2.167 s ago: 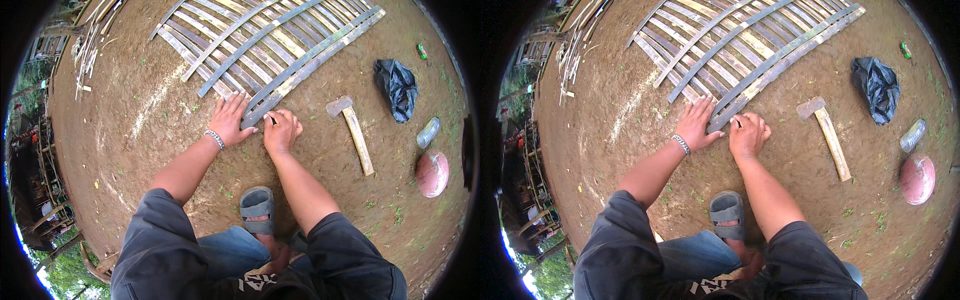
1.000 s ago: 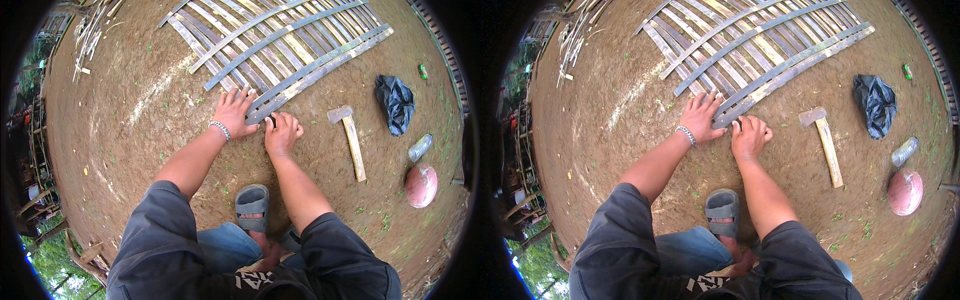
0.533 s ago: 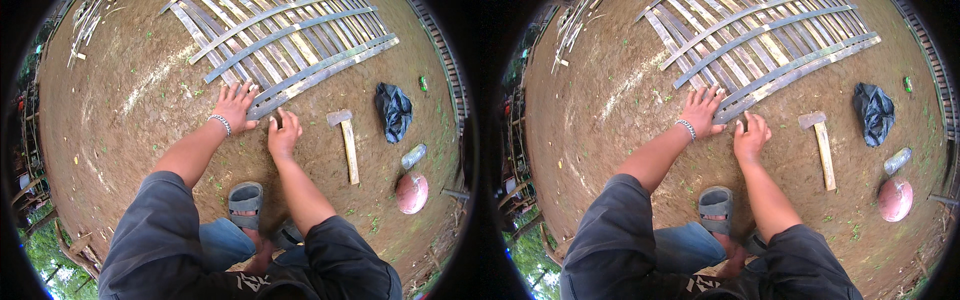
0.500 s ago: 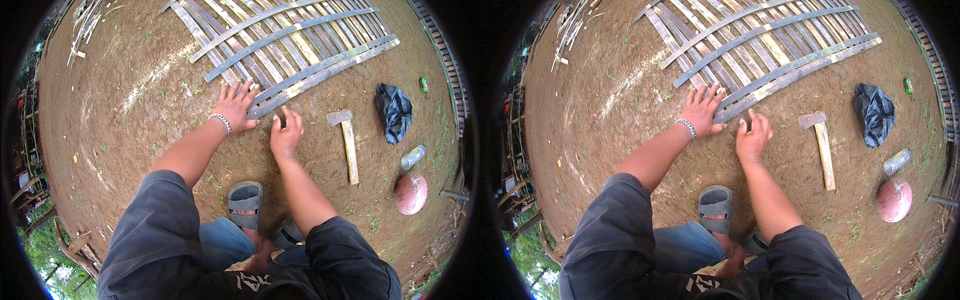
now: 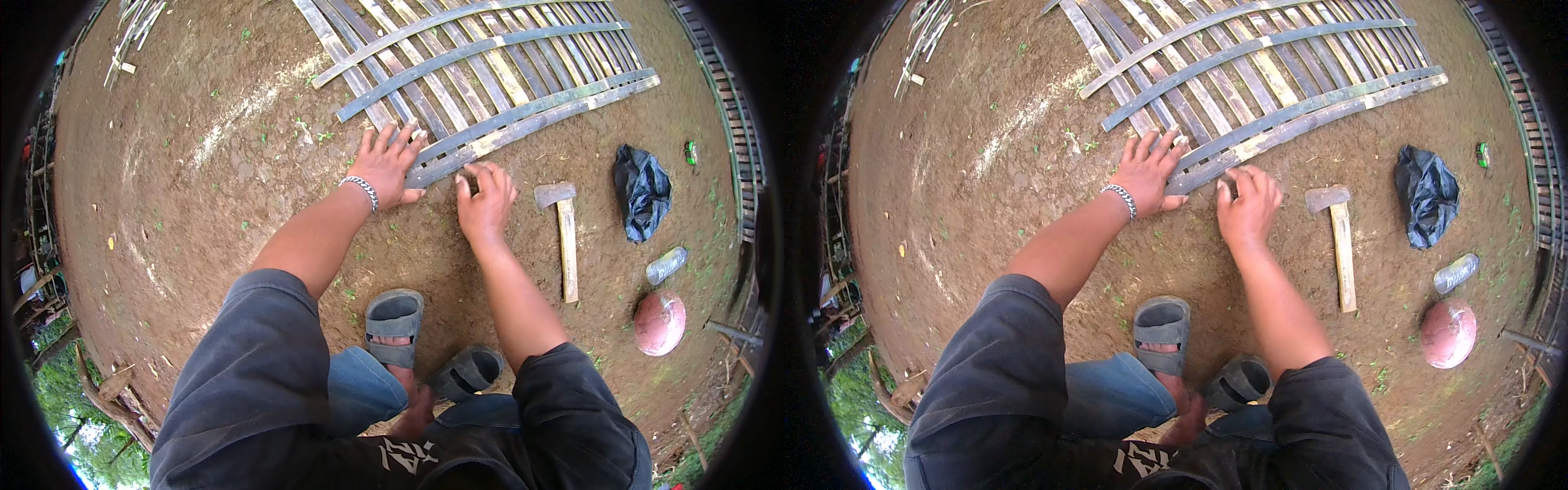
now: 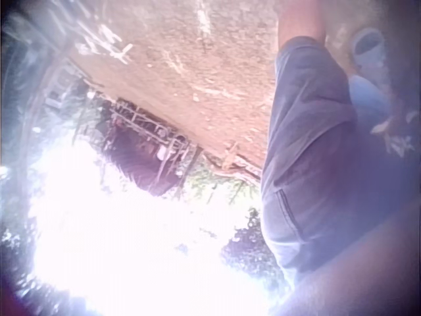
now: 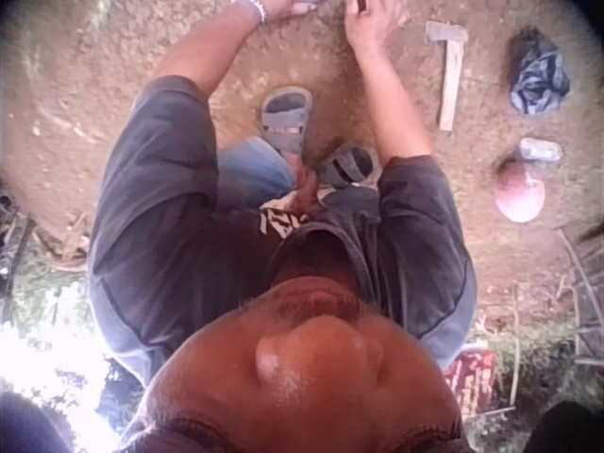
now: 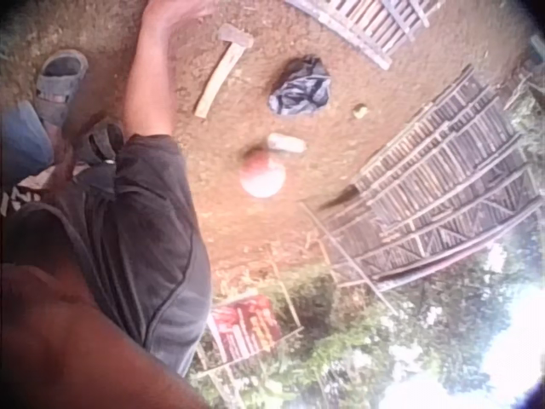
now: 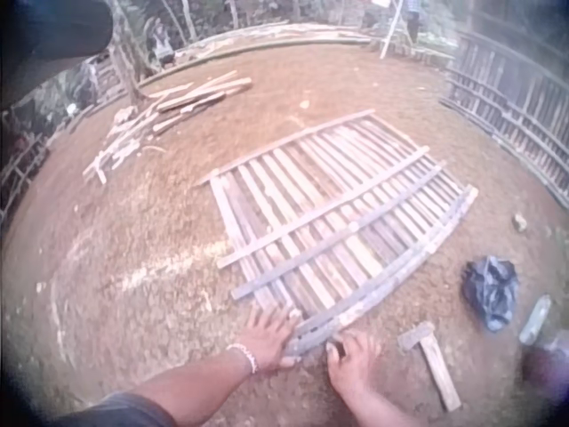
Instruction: The person sits on the ground and uses a hammer to drive nails into a wooden lattice structure. They repeatedly pick up nails from a black plastic bag, position them on the wooden slats, and strike them with the hammer to secure the pieces together.
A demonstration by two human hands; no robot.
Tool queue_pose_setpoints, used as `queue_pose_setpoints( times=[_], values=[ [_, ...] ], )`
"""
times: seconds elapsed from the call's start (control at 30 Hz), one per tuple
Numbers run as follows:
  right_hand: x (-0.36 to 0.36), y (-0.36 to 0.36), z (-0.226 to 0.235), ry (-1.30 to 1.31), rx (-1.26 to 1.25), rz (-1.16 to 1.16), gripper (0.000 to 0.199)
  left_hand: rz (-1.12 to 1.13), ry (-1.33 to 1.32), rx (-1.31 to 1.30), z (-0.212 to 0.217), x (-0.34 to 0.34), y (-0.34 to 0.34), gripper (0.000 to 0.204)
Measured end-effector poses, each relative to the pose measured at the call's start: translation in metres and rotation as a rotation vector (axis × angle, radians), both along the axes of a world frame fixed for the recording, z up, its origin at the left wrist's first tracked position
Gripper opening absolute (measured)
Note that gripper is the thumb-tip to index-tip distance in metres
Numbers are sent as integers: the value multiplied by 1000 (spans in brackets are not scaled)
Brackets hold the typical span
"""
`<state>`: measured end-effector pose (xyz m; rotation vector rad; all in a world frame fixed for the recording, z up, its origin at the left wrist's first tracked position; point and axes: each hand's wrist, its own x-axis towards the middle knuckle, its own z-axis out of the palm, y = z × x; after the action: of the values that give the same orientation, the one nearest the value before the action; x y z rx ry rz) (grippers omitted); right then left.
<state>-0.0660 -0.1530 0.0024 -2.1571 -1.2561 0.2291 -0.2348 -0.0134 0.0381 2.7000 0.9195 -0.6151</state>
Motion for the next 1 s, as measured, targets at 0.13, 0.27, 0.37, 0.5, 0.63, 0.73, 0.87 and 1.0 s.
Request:
queue_pose_setpoints(
  times=[0.13,0.27,0.37,0.5,0.63,0.73,0.87,1.0],
  values=[
    [-16,-12,-9,2,-27,1,31,0,-39,6,-3,-1,0,103],
    [-19,-12,-13,-31,-19,3,34,6,-52,-6,-3,-2,0,102],
    [-15,-6,-9,-46,-6,-27,35,15,-78,-10,-4,-4,0,102],
    [-5,15,7,-137,7,24,41,29,-96,-15,-6,-7,-1,102],
    [-7,32,10,-163,-140,100,49,22,-93,-11,-4,-6,0,103],
    [-13,34,7,-123,-275,54,53,37,-122,-11,-8,-3,0,103],
    [-26,41,14,-35,-344,47,50,251,-322,-65,-13,-8,-2,75],
    [-16,37,11,-20,-364,47,50,478,-551,2,-24,32,-9,49]
  ],
)
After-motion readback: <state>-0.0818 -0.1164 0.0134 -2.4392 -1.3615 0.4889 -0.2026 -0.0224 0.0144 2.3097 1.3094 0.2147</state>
